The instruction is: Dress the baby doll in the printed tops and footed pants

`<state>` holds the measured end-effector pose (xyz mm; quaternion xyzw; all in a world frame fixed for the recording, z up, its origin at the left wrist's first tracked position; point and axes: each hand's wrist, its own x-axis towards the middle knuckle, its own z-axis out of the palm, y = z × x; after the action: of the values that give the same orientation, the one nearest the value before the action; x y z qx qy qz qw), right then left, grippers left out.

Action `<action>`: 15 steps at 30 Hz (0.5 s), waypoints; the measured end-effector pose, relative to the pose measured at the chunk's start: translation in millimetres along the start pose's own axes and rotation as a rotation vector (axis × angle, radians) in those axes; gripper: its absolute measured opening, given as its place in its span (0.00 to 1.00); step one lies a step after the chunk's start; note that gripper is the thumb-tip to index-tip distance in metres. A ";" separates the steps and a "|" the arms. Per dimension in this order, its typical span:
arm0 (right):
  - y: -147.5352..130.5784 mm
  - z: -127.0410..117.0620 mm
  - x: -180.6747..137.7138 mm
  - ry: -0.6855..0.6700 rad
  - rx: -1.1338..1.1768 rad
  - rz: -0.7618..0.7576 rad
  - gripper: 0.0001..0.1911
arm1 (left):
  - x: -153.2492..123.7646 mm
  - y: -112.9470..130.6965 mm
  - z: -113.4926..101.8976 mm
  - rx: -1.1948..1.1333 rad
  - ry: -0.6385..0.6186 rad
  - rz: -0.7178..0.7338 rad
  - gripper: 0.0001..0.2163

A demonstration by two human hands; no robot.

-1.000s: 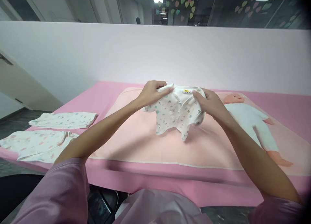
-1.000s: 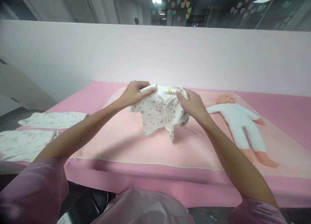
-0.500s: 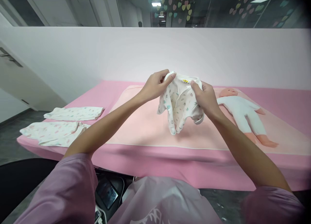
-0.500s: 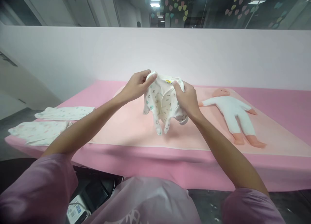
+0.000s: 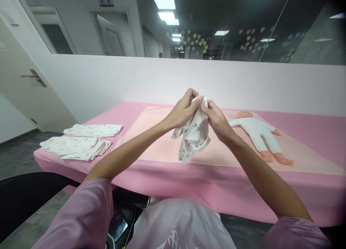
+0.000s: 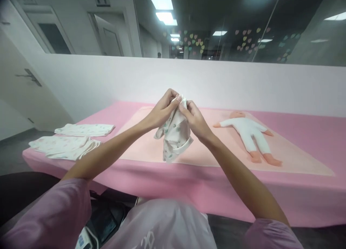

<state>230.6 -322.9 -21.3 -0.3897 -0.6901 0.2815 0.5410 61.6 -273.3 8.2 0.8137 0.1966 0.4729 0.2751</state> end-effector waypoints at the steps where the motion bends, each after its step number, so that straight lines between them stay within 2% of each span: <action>1: -2.6 1.2 -4.6 -0.018 0.019 -0.031 0.27 | -2.3 2.9 -0.5 -0.027 -0.008 0.001 0.20; 4: -8.3 2.1 -17.2 -0.070 0.042 -0.104 0.28 | -7.6 9.0 -2.0 -0.087 -0.045 0.037 0.20; 9: -11.8 -2.3 -24.2 -0.101 0.080 -0.121 0.30 | -12.8 17.1 -4.3 -0.076 -0.077 0.085 0.25; 12: -10.8 -6.6 -25.1 -0.091 0.112 -0.086 0.33 | -15.0 21.4 -8.4 -0.008 -0.047 0.099 0.23; 15: -7.4 -9.8 -27.5 -0.088 0.084 -0.049 0.31 | -15.9 23.4 -11.7 0.037 -0.040 0.104 0.21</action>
<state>241.4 -350.4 -27.3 -0.3369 -0.7100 0.3139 0.5328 45.1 -297.5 17.2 0.8370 0.1571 0.4664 0.2392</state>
